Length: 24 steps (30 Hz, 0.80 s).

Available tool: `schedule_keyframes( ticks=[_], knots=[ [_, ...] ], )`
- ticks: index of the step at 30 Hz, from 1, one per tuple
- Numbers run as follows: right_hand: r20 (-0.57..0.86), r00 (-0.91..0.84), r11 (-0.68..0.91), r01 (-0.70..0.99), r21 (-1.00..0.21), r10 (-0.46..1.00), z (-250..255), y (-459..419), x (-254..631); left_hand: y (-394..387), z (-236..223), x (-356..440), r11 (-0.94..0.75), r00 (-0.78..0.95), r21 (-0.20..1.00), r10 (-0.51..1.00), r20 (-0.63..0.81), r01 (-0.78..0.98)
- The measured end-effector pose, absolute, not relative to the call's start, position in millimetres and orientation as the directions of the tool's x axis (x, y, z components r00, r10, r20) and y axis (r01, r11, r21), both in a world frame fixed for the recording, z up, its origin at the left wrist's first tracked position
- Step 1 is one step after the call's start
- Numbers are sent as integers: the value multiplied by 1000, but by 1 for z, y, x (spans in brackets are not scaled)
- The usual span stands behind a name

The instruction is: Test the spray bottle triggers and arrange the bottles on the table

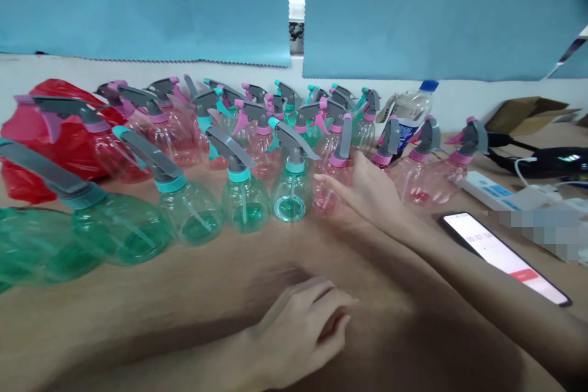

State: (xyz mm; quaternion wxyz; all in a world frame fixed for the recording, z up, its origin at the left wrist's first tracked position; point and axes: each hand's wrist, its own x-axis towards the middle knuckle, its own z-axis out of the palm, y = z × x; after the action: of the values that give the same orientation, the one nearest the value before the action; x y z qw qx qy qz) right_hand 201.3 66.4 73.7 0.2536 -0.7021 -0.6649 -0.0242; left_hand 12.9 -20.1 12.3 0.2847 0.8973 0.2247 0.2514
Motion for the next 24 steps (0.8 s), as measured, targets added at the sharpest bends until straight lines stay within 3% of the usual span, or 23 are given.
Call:
schedule_keyframes(
  ticks=[6, 11, 19, 24],
  knots=[
    [344, 91, 6, 963, -269, 935, 77, 61, 207, -15, 13, 14, -633, 701, 727, 645, 304, 267],
    [268, 1, 93, 937, -338, 963, 88, 43, 222, -11, 15, 15, -594, 672, 737, 692, 265, 322],
    [204, -160, 237, 864, -444, 966, 92, 5, 252, 7, 13, 26, -568, 519, 743, 780, 350, 352],
    [138, -315, 338, 771, -540, 939, 100, -23, 268, 12, 12, 51, -552, 590, 783, 746, 310, 287]
  ],
)
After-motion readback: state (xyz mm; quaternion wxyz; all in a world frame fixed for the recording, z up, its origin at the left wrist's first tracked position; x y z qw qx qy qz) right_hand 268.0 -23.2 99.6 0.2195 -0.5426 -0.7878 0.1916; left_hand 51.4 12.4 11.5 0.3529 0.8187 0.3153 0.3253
